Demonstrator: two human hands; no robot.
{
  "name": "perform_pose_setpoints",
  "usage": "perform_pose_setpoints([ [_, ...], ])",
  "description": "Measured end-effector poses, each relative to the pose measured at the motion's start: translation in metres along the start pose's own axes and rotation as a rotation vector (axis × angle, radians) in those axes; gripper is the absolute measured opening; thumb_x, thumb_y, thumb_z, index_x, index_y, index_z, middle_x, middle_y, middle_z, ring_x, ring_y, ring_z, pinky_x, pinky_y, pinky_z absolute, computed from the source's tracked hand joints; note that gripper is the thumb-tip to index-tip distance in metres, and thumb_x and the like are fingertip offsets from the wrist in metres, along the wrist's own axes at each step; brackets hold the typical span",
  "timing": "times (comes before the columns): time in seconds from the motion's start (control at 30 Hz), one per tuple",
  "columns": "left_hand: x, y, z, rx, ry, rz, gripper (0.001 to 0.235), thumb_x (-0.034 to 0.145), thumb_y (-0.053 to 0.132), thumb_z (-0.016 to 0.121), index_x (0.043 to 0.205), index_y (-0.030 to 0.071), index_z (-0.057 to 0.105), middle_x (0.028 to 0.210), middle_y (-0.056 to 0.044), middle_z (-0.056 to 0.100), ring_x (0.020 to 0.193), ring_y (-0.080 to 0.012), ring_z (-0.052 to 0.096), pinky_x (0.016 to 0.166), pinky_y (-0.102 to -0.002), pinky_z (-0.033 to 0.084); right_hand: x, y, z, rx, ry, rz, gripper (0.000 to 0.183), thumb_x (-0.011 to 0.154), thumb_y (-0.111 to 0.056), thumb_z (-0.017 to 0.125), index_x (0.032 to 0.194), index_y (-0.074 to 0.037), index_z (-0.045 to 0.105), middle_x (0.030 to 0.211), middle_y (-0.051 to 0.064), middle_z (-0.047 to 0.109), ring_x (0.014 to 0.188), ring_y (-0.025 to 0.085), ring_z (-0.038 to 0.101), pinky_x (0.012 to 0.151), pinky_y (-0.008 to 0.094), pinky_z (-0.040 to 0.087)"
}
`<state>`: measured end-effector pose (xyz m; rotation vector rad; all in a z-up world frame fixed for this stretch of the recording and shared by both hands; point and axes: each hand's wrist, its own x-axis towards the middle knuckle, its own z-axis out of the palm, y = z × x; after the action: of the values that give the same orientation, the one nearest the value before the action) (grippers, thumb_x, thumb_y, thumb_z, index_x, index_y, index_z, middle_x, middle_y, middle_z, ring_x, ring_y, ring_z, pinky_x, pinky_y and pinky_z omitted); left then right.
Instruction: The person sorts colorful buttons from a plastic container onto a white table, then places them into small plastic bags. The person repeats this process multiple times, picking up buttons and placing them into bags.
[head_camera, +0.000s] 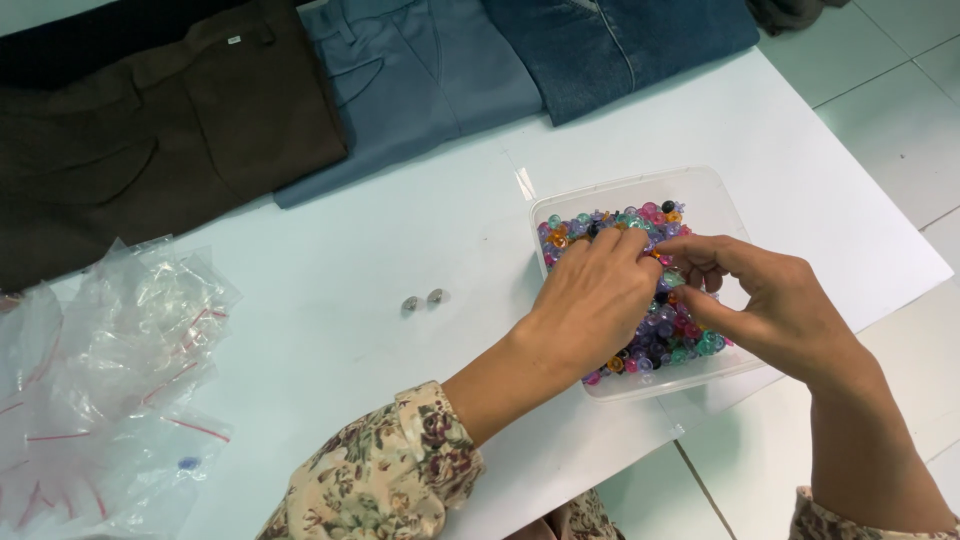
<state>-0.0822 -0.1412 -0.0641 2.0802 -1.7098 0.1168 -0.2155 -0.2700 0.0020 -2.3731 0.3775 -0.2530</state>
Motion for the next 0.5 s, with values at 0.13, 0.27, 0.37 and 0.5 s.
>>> perform_pose_setpoints([
  [0.13,-0.015,-0.007,-0.040,-0.140,0.056,-0.036,0.016,0.086,0.018,0.079,0.088,0.006,0.069,0.094,-0.010,0.059,0.087,-0.0331,0.059,0.066,-0.048,0.050,0.000,-0.015,0.005,0.064,-0.030,-0.077,0.047,0.085,0.001,0.069,0.131,-0.006,0.070,0.087,0.004,0.072,0.078,0.012,0.064,0.075,0.026,0.051],
  [0.27,-0.044,-0.023,-0.086,-0.290,-0.039,-0.146,0.010,0.091,0.023,0.073,0.091,0.014,0.069,0.098,-0.006,0.061,0.095,-0.0299,0.061,0.073,-0.046,0.053,0.007,-0.046,0.020,0.048,-0.058,-0.249,0.035,0.087,-0.005,0.071,0.122,-0.004,0.073,0.110,0.007,0.076,0.095,0.018,0.071,0.086,0.030,0.058],
  [0.37,-0.073,-0.040,-0.116,-0.302,-0.117,-0.222,0.011,0.092,0.027,0.072,0.096,0.017,0.069,0.098,-0.004,0.065,0.093,-0.0294,0.065,0.073,-0.047,0.052,0.014,-0.062,0.038,-0.049,-0.058,-0.356,0.033,0.087,-0.009,0.074,0.120,-0.008,0.073,0.111,0.007,0.074,0.100,0.019,0.073,0.088,0.030,0.060],
  [0.5,-0.111,-0.059,-0.149,-0.270,-0.348,-0.421,0.013,0.098,0.032,0.064,0.100,0.020,0.070,0.097,0.001,0.068,0.085,-0.0261,0.068,0.073,-0.044,0.050,0.024,-0.096,0.074,-0.082,-0.083,-0.571,0.028,0.092,-0.002,0.070,0.120,-0.004,0.070,0.111,0.011,0.067,0.100,0.023,0.070,0.088,0.033,0.058],
])
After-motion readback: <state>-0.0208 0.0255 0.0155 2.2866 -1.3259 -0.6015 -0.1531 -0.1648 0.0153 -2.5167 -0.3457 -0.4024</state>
